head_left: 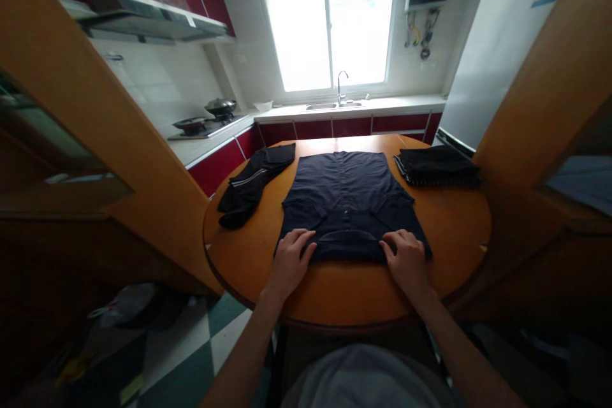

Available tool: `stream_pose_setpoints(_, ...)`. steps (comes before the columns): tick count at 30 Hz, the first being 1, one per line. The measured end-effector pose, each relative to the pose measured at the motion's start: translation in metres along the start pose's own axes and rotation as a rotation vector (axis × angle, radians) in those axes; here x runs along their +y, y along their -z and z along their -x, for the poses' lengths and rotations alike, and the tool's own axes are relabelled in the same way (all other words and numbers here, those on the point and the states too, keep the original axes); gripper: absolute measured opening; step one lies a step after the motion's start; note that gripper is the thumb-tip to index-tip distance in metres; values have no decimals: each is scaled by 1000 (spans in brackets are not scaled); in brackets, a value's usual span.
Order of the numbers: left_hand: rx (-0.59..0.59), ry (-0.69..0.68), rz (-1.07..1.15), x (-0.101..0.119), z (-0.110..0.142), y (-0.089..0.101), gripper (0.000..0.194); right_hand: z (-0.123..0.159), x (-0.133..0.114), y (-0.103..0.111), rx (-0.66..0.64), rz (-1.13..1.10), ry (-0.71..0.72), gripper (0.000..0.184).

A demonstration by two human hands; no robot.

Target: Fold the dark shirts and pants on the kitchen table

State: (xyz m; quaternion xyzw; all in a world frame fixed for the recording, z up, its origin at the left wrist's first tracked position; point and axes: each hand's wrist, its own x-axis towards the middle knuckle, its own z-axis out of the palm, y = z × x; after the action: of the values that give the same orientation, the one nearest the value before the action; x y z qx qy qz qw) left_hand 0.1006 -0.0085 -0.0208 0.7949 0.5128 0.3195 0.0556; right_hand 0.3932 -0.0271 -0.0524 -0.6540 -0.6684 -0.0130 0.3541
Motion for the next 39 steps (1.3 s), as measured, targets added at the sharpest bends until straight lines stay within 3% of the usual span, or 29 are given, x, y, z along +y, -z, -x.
stream_pose_setpoints(2,-41,-174,-40,13,2,1,42,3,-9,2,24,-62,118,28)
stream_pose_setpoints(4,-159,-309,-58,24,4,0,52,8,-22,5,-32,-95,264,37)
stream_pose_setpoints(7,-290,-364,-69,31,9,-4,60,19,-39,8,-185,-84,420,52)
stream_pose_setpoints(13,-359,-355,-33,28,13,-7,56,41,-52,5,-302,-41,335,62)
stream_pose_setpoints(21,-279,-344,-24,27,14,-11,42,47,-56,6,-293,-46,287,58)
stream_pose_setpoints(26,-127,-207,0,25,13,-13,42,46,-52,4,-234,-172,247,48)
stream_pose_setpoints(29,7,-26,20,14,15,-12,40,39,-35,5,-89,-270,145,38)
stream_pose_setpoints(32,77,125,49,-1,22,-7,34,26,-10,11,29,-181,12,32)
stream_pose_setpoints(35,58,220,119,-9,27,1,26,18,10,19,-16,-102,-47,30)
stream_pose_setpoints(39,-11,272,239,-6,28,8,26,18,17,20,-128,-142,-24,34)
